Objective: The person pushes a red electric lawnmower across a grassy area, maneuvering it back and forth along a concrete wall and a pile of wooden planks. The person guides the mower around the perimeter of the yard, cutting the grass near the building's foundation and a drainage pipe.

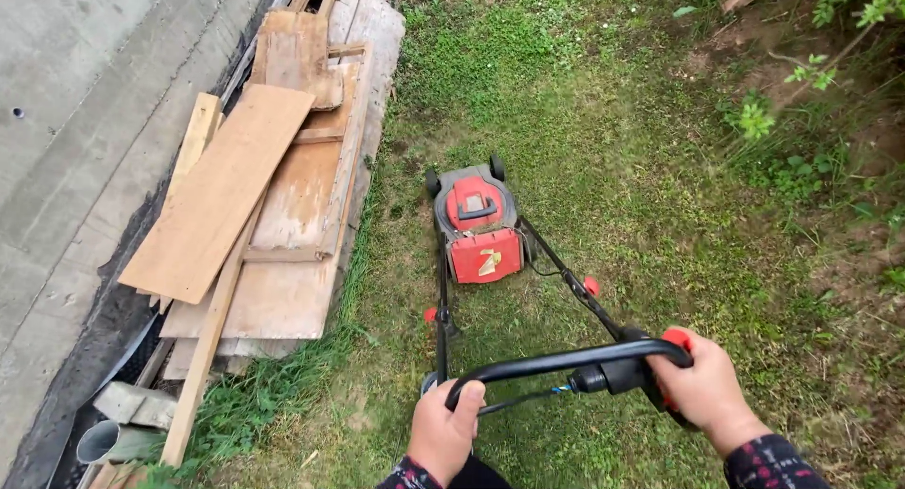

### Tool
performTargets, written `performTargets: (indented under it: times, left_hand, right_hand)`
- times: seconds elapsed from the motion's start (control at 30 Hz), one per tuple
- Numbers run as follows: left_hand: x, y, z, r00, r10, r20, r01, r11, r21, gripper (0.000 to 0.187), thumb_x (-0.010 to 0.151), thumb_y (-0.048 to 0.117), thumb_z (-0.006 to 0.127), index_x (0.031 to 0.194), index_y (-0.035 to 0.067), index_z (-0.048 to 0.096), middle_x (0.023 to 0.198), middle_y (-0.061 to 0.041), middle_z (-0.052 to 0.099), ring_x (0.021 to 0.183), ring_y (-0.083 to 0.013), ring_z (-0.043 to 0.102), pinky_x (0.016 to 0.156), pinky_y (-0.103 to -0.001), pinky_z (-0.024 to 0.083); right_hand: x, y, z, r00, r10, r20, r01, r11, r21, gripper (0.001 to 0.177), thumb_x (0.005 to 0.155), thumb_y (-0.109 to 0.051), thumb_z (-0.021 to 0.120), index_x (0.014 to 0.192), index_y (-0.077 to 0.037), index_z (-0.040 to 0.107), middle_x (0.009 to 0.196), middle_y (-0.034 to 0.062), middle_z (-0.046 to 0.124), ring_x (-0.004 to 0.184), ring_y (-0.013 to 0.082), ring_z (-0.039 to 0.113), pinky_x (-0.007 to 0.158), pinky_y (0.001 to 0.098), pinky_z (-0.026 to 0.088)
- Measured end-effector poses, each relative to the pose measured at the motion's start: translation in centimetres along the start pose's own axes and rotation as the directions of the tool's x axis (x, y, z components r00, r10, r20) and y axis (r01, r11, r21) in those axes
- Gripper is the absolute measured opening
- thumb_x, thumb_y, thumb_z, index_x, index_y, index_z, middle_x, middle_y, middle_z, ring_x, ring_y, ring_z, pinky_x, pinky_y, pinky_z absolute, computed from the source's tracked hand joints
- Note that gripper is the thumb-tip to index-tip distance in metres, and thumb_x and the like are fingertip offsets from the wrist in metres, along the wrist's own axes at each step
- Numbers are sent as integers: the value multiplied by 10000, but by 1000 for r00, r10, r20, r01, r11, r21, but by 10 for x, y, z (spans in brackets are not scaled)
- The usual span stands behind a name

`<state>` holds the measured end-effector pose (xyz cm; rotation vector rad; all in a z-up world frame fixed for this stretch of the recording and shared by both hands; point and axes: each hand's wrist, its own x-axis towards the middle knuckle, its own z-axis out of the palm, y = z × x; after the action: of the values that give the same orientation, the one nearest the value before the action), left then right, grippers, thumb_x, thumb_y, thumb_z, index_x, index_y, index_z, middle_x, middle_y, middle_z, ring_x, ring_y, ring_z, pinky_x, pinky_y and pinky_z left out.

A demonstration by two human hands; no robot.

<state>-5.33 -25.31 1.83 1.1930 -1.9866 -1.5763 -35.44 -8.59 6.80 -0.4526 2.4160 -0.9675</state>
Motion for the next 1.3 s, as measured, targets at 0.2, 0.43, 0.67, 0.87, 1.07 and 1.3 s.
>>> performTargets:
  times: [0.2, 0.43, 0.67, 0.87, 1.07, 1.3]
  left_hand:
    - [116, 17, -29, 993, -114, -21, 113, 993, -41, 549, 895, 590, 496, 700, 132, 728, 470, 26, 609, 462, -126, 612, 569, -304, 523]
    - [239, 35, -89, 969, -248, 18, 245, 965, 88, 594, 951, 613, 377, 769, 136, 680, 587, 43, 567, 484, -89, 530, 451, -247, 495]
    - [366, 63, -139, 990, -144, -9, 144, 989, 30, 645, 973, 633, 481, 727, 99, 749, 511, -71, 631, 632, -272, 672, 708, -383, 530]
    - [426, 42, -171, 990, -113, -80, 120, 989, 82, 657, 936, 694, 497, 723, 125, 746, 483, -49, 612, 638, -250, 689, 738, -362, 547]
    - [420, 39, -182, 986, -129, -106, 139, 986, 96, 709, 906, 756, 499, 714, 119, 744, 519, -76, 625, 678, -279, 684, 768, -391, 539]
    - [331, 40, -154, 977, -203, -68, 208, 976, 63, 706, 925, 743, 487, 720, 121, 752, 520, -61, 638, 661, -256, 689, 747, -373, 544]
  right_hand:
    - [96, -66, 33, 999, -40, -31, 41, 999, 5, 100, 840, -153, 736, 812, -65, 696, 582, 104, 621, 524, 230, 525, 528, 378, 457]
    - [184, -150, 93, 999, -39, 14, 40, 998, -49, 139, 823, -197, 719, 907, -101, 774, 771, 56, 731, 730, 202, 622, 729, 331, 490]
    - [268, -244, 127, 999, -25, -22, 24, 997, -67, 140, 810, -272, 744, 811, -135, 716, 541, 100, 647, 542, 254, 696, 648, 366, 563]
    - [297, -271, 169, 1000, -22, -9, 22, 999, 24, 132, 829, -262, 717, 778, -142, 694, 547, 76, 635, 513, 209, 678, 565, 316, 544]
    - [280, -280, 170, 999, -21, 50, 19, 999, 41, 164, 827, -260, 710, 743, -122, 686, 531, 98, 623, 469, 216, 655, 542, 329, 550]
    - [215, -245, 136, 997, 26, 68, -28, 999, 39, 171, 813, -214, 739, 744, -64, 695, 537, 149, 634, 467, 257, 664, 527, 351, 549]
